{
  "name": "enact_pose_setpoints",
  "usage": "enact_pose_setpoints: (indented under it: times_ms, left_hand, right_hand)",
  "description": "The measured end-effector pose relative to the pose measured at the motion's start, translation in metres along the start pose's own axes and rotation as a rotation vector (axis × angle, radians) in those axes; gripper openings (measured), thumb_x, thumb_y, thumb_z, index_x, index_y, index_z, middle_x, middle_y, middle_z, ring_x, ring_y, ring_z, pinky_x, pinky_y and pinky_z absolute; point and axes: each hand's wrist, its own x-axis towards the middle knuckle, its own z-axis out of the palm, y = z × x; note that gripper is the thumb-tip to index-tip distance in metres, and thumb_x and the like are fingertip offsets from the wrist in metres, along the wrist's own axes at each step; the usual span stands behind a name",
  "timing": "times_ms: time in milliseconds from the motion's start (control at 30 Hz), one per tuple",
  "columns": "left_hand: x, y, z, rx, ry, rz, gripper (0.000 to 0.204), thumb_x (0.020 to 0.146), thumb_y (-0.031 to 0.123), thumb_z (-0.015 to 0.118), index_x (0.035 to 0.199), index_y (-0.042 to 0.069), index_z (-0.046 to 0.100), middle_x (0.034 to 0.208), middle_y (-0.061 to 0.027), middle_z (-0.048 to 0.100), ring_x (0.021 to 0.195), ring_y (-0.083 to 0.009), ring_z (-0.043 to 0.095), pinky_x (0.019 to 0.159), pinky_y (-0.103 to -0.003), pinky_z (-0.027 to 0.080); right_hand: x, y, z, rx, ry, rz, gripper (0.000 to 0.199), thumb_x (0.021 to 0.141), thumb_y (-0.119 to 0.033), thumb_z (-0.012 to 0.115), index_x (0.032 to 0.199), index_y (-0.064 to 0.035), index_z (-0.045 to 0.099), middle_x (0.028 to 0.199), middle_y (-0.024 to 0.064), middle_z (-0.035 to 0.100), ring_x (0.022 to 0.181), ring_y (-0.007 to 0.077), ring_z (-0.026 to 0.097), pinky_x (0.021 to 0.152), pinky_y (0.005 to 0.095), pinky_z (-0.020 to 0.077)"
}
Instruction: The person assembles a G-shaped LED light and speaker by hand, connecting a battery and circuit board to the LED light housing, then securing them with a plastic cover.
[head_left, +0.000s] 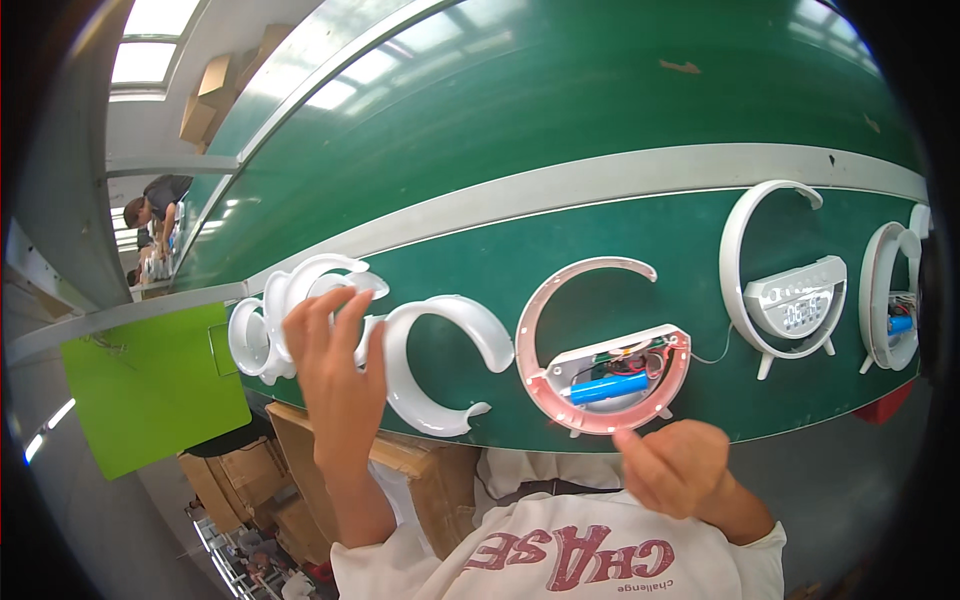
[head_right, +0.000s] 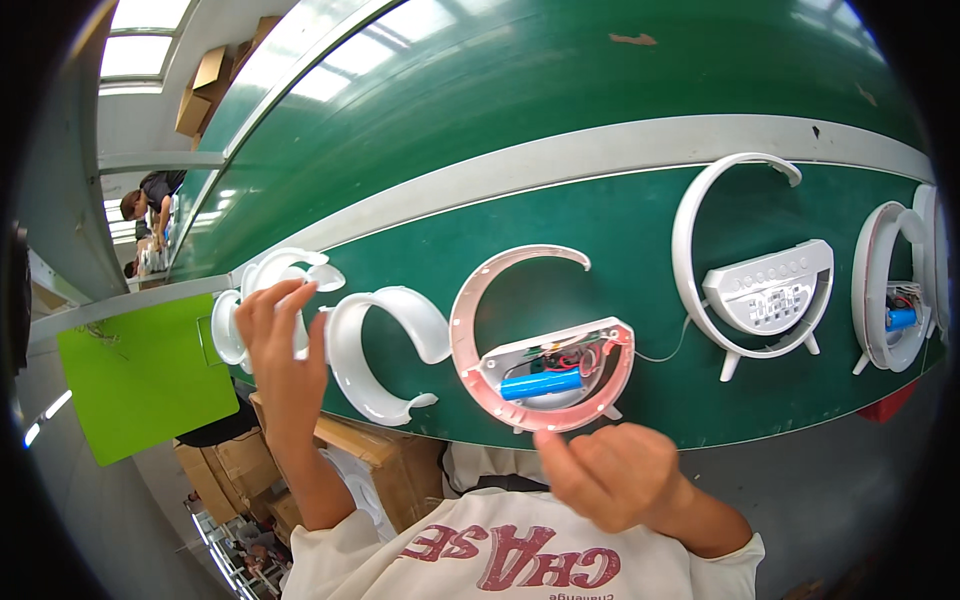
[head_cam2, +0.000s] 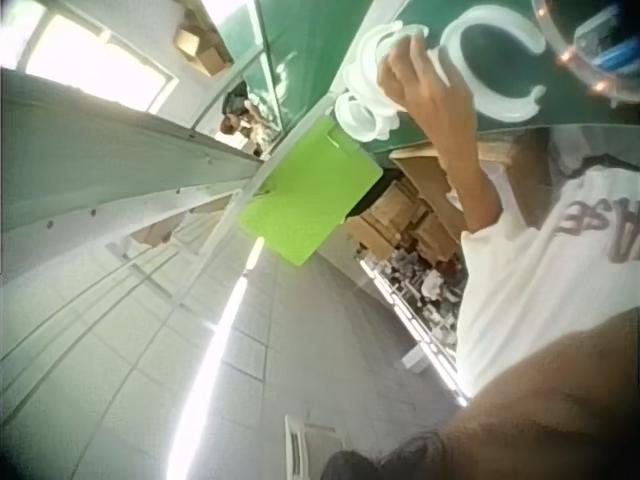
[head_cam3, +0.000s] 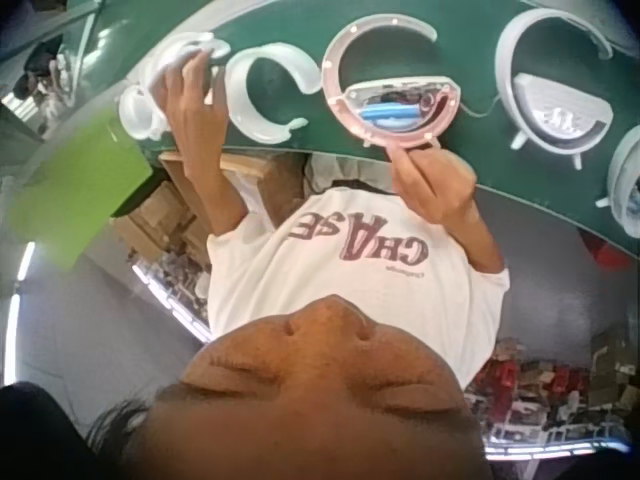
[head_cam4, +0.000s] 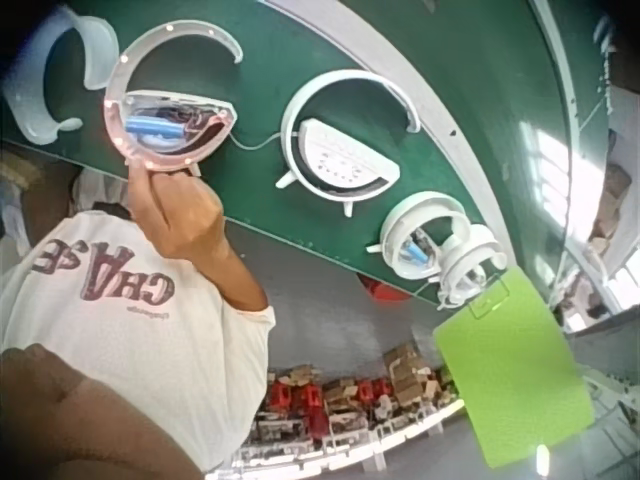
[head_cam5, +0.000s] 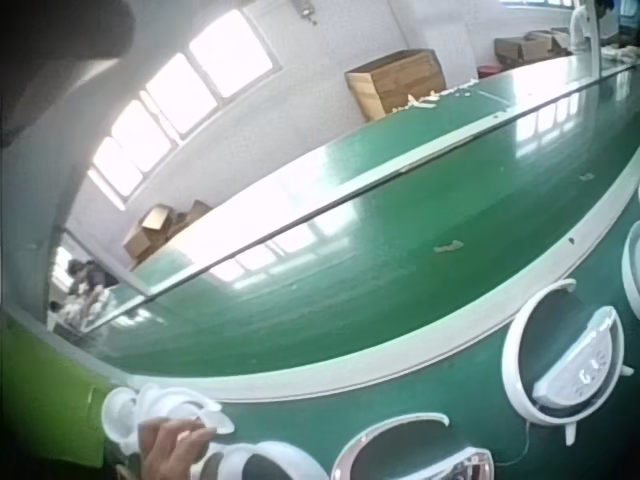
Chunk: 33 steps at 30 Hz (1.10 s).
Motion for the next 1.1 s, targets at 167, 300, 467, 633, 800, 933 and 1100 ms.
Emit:
enact_pose_setpoints:
  times_ms: [167,300,467,633,800,933,1100]
  left_hand:
    - [0.009,-0.001,0.022,-0.054,-0.125,0.153,0.03,0.079,0.01,0.077,0.108,0.008,0.068,0.101,-0.0078,0.067,0.109,-0.0279,0.055,0.096,-0.041,0.038]
    - [0.003,-0.017,0.018,-0.236,-0.177,0.162,0.019,0.078,0.006,0.075,0.094,0.004,0.066,0.086,-0.0094,0.066,0.09,-0.0291,0.061,0.085,-0.04,0.044]
    - [-0.015,-0.01,-0.035,-0.538,-0.273,-0.255,0.019,0.084,0.002,0.072,0.1,-0.002,0.065,0.088,-0.0127,0.065,0.076,-0.0282,0.064,0.067,-0.036,0.05]
    - [-0.018,0.038,-0.023,-0.747,-0.21,-0.343,0.018,0.086,0.002,0.07,0.103,-0.001,0.065,0.087,-0.0114,0.066,0.072,-0.025,0.063,0.063,-0.031,0.05]
    - [-0.009,0.075,0.004,-0.87,-0.254,-0.18,0.018,0.088,0.004,0.07,0.104,-0.002,0.064,0.086,-0.012,0.067,0.071,-0.0245,0.063,0.064,-0.031,0.051]
    - [-0.011,0.086,0.017,-0.868,-0.264,-0.203,0.018,0.088,0.005,0.069,0.104,-0.003,0.063,0.086,-0.0129,0.067,0.071,-0.0235,0.063,0.064,-0.032,0.05]
    - [-0.009,0.086,0.019,-0.765,-0.309,-0.223,0.017,0.089,0.004,0.068,0.104,-0.002,0.063,0.084,-0.0125,0.066,0.071,-0.0231,0.063,0.063,-0.032,0.048]
  right_hand:
    - [0.023,-0.038,0.048,0.266,-0.083,-0.087,0.036,0.08,-0.012,0.062,0.113,0.0019,0.067,0.119,0.0149,0.067,0.057,0.0091,0.051,0.05,0.0213,0.041]
    - [0.05,-0.063,0.076,0.2,-0.221,-0.196,0.039,0.082,-0.013,0.06,0.117,0.003,0.066,0.136,0.0215,0.059,0.056,0.0095,0.049,0.051,0.0196,0.0429]
    - [0.051,-0.076,0.07,0.1,-0.155,-0.195,0.04,0.085,-0.014,0.058,0.121,0.0013,0.065,0.136,0.0196,0.059,0.059,0.0099,0.05,0.057,0.0189,0.0461]
    - [0.025,-0.062,0.039,-0.028,-0.019,-0.159,0.031,0.082,-0.014,0.061,0.109,-0.0032,0.072,0.113,0.0075,0.063,0.071,0.0091,0.059,0.06,0.0194,0.0469]
    - [0.005,-0.037,0.01,-0.12,-0.03,-0.016,0.026,0.077,-0.011,0.064,0.101,-0.0083,0.074,0.1,0.0027,0.059,0.071,0.0094,0.06,0.059,0.0213,0.048]
    - [0.001,-0.026,0.01,-0.089,0.006,0.117,0.028,0.071,-0.01,0.068,0.098,-0.0075,0.073,0.095,0.0023,0.057,0.067,0.0109,0.058,0.057,0.0224,0.0477]
    - [-0.002,-0.022,0.015,-0.045,0.016,0.133,0.027,0.07,-0.009,0.069,0.097,-0.0057,0.071,0.094,0.0034,0.057,0.062,0.0111,0.054,0.057,0.0225,0.0477]
